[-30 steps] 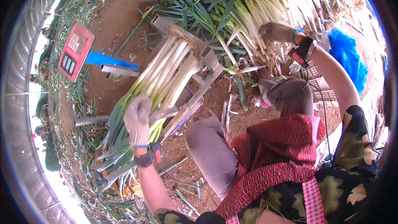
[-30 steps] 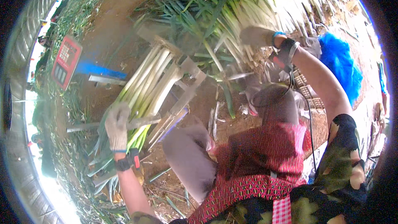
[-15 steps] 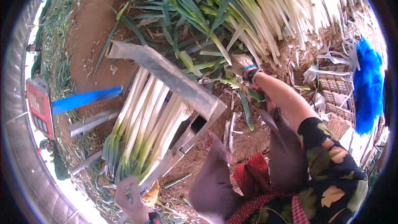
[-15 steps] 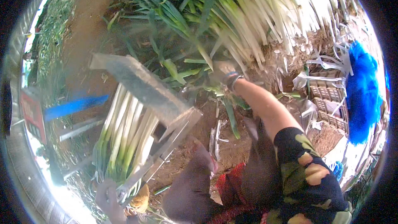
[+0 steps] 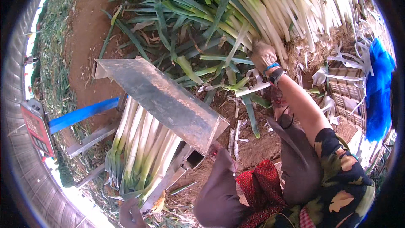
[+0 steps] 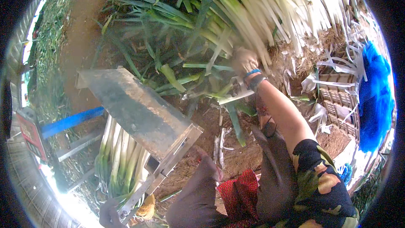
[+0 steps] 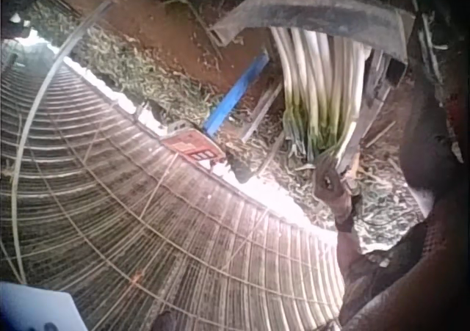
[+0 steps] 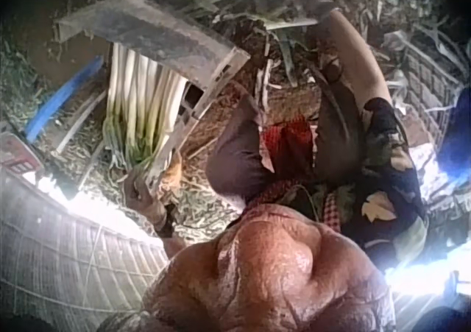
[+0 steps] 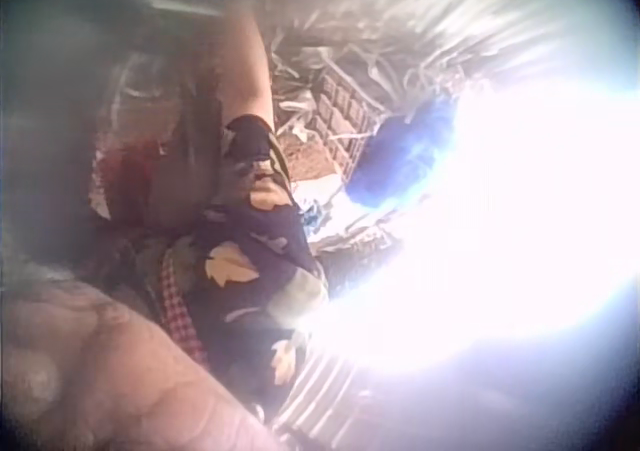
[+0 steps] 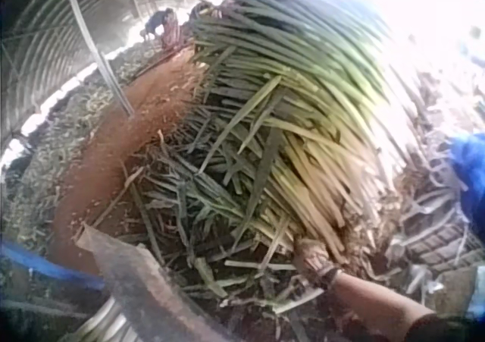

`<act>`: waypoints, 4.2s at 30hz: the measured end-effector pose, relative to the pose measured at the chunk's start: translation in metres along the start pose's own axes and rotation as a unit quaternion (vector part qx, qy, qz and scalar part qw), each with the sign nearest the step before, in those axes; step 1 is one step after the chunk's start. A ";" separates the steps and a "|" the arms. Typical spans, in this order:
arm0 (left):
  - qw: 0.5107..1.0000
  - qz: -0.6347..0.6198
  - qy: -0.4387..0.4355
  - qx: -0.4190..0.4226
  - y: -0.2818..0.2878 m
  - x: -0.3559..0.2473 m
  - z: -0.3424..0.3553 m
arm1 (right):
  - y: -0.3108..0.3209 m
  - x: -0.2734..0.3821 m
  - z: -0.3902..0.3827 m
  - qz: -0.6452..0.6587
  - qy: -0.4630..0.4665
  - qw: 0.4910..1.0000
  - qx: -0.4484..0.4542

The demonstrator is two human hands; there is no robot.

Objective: The recorder is cleaning, weighing, and sorting leeks at an agricultural workstation.

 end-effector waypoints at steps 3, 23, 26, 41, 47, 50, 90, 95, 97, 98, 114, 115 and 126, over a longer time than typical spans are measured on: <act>1.000 -0.013 0.014 -0.002 0.007 0.007 -0.003 | -0.018 0.005 0.004 -0.115 0.032 0.992 -0.047; 0.999 0.032 0.001 0.009 0.012 0.005 -0.003 | 0.068 -0.033 -0.004 -0.038 0.007 0.995 -0.094; 1.000 0.019 -0.005 0.007 0.010 0.009 -0.004 | 0.062 -0.035 -0.012 -0.088 0.035 0.957 -0.274; 1.000 0.015 -0.013 -0.002 0.008 0.013 -0.010 | 0.068 -0.006 -0.015 0.002 -0.069 0.988 -0.137; 0.999 0.004 -0.033 0.014 -0.003 -0.001 0.002 | 0.042 -0.042 0.006 0.028 -0.113 0.987 -0.112; 0.999 0.004 -0.033 0.002 -0.005 -0.004 -0.003 | 0.046 -0.024 0.000 -0.007 -0.054 0.985 -0.166; 0.716 -0.591 0.022 0.370 -0.312 -0.188 -0.103 | 0.024 -0.011 -0.313 0.561 0.049 0.765 0.312; 0.739 -0.536 0.114 0.392 -0.321 -0.185 -0.108 | 0.047 -0.017 -0.318 0.338 0.191 0.908 0.159; 0.710 -0.572 0.089 0.402 -0.329 -0.178 -0.104 | 0.054 -0.019 -0.322 0.264 0.230 0.932 0.096; 0.692 -0.590 0.077 0.408 -0.333 -0.175 -0.103 | 0.056 -0.021 -0.319 0.254 0.218 0.939 0.082; 0.690 -0.599 0.037 0.406 -0.350 -0.168 -0.082 | 0.038 -0.029 -0.298 0.648 0.070 0.738 0.175; 0.726 -0.568 0.003 0.388 -0.353 -0.163 -0.077 | 0.036 -0.018 -0.307 0.737 -0.001 0.617 0.276; 0.802 -0.441 -0.010 0.402 -0.380 -0.163 -0.076 | 0.028 -0.023 -0.319 0.577 -0.092 0.691 0.426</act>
Point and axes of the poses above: each hand's wrist, its own z-axis towards the middle knuckle, its own y-axis out of the back of the hand, x = y × z, the point moved 5 cm from there along z, towards the middle knuckle, and after that the axes turned 7 degrees about -y, right-handed, at the moved point
